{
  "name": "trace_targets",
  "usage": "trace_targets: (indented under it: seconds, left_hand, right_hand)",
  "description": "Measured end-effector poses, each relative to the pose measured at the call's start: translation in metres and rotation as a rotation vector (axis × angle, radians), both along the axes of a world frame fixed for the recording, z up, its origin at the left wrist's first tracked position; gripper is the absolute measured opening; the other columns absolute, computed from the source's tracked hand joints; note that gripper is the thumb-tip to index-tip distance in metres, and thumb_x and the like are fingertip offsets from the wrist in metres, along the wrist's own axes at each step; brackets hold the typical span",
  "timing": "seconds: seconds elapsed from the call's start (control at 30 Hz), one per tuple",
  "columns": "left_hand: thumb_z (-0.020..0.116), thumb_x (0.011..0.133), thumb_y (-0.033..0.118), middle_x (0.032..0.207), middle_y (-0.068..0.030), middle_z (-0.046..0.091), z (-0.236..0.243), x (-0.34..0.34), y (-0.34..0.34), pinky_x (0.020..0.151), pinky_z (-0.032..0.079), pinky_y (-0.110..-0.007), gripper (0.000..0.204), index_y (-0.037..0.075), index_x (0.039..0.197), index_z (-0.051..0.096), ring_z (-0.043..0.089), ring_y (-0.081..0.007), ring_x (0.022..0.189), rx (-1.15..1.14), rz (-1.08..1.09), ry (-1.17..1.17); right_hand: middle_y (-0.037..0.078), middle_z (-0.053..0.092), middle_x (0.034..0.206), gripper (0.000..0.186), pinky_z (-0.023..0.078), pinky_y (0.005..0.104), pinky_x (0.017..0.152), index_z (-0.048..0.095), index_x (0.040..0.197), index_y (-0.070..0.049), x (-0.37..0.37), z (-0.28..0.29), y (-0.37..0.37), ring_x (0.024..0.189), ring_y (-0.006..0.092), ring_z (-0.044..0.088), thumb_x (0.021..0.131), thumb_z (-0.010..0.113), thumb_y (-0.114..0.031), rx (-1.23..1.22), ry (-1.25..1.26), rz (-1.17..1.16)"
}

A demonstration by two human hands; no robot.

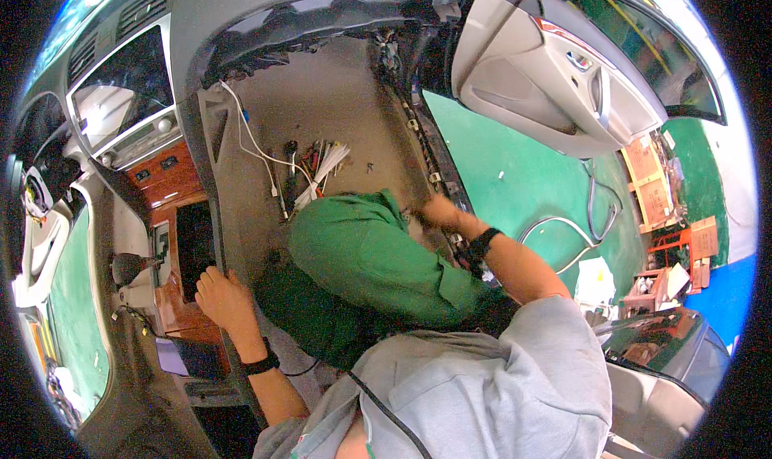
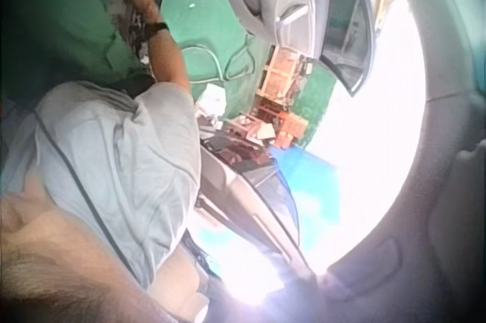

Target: The person manipulates wires and connectors under a car dashboard and then aligns and presses a large plastic dashboard trim component into place.

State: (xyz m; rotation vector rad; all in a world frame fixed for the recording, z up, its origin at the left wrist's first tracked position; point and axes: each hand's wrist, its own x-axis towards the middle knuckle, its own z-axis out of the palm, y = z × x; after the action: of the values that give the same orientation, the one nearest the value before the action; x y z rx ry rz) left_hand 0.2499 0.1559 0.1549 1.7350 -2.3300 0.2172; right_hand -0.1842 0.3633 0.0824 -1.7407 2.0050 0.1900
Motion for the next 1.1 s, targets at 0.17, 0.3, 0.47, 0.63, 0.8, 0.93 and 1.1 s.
trace_targets:
  seconds: [0.17, 0.3, 0.47, 0.63, 0.8, 0.93, 1.1]
  left_hand:
    - [0.067, 0.085, 0.021, 0.091, -0.0123, 0.058, -0.004, -0.004, -0.002, 0.08, 0.042, -0.041, 0.022, 0.004, 0.09, 0.055, 0.056, -0.0309, 0.091, 0.001, -0.011, 0.029]
    - [0.067, 0.086, 0.022, 0.093, -0.0137, 0.059, -0.007, 0.002, -0.002, 0.08, 0.043, -0.043, 0.022, 0.004, 0.091, 0.056, 0.057, -0.0324, 0.095, -0.017, -0.003, -0.017]
    - [0.068, 0.087, 0.025, 0.088, -0.013, 0.062, -0.014, 0.008, -0.01, 0.077, 0.047, -0.043, 0.025, 0.003, 0.091, 0.058, 0.061, -0.0333, 0.09, 0.01, 0.028, -0.121]
    - [0.066, 0.089, 0.028, 0.09, -0.0102, 0.06, -0.019, 0.007, -0.012, 0.077, 0.047, -0.04, 0.026, 0.004, 0.093, 0.057, 0.06, -0.0295, 0.093, -0.031, 0.022, -0.179]
    - [0.063, 0.092, 0.033, 0.087, -0.0092, 0.058, -0.019, 0.0, -0.013, 0.075, 0.046, -0.038, 0.028, 0.005, 0.091, 0.056, 0.059, -0.0276, 0.089, 0.087, 0.093, -0.232]
    - [0.063, 0.092, 0.033, 0.086, -0.009, 0.057, -0.016, 0.008, -0.011, 0.074, 0.045, -0.038, 0.029, 0.006, 0.09, 0.056, 0.058, -0.0279, 0.087, -0.073, 0.019, -0.262]
    - [0.061, 0.093, 0.037, 0.084, -0.0096, 0.058, -0.012, 0.0, -0.009, 0.074, 0.046, -0.039, 0.031, 0.006, 0.09, 0.057, 0.059, -0.0286, 0.087, -0.081, 0.003, -0.29]
  right_hand:
    - [0.01, 0.066, 0.082, 0.023, 0.052, 0.0349, 0.069, 0.068, 0.1, -0.001, 0.034, 0.131, -0.074, 0.072, 0.0206, 0.062, 0.091, 0.063, -0.022, -0.617, -0.505, -0.719]
    - [0.005, 0.066, 0.084, 0.028, 0.049, 0.0297, 0.067, 0.068, 0.105, -0.002, 0.135, 0.249, -0.102, 0.073, 0.0101, 0.057, 0.094, 0.062, -0.027, -0.457, -0.75, -0.57]
    - [0.022, 0.062, 0.066, 0.026, 0.052, 0.0473, 0.058, 0.06, 0.071, 0.001, 0.223, 0.266, -0.083, 0.063, 0.0408, 0.064, 0.08, 0.063, -0.023, -0.688, -0.434, 0.153]
    - [0.011, 0.057, 0.062, 0.017, 0.047, 0.0396, 0.053, 0.055, 0.075, 0.0, 0.269, 0.256, -0.042, 0.061, 0.0286, 0.062, 0.076, 0.061, -0.017, -0.688, -0.366, 0.43]
    - [0.009, 0.058, 0.064, 0.016, 0.046, 0.038, 0.053, 0.057, 0.077, -0.003, 0.282, 0.223, -0.024, 0.062, 0.0271, 0.062, 0.077, 0.061, -0.018, -0.725, -0.385, 0.363]
    - [0.009, 0.059, 0.065, 0.018, 0.047, 0.0395, 0.053, 0.058, 0.078, -0.003, 0.283, 0.207, -0.026, 0.062, 0.0285, 0.062, 0.082, 0.061, -0.021, -0.735, -0.431, 0.297]
    - [0.011, 0.059, 0.067, 0.024, 0.048, 0.0421, 0.056, 0.057, 0.078, -0.003, 0.26, 0.201, -0.02, 0.064, 0.0316, 0.062, 0.088, 0.06, -0.024, -0.711, -0.452, 0.198]
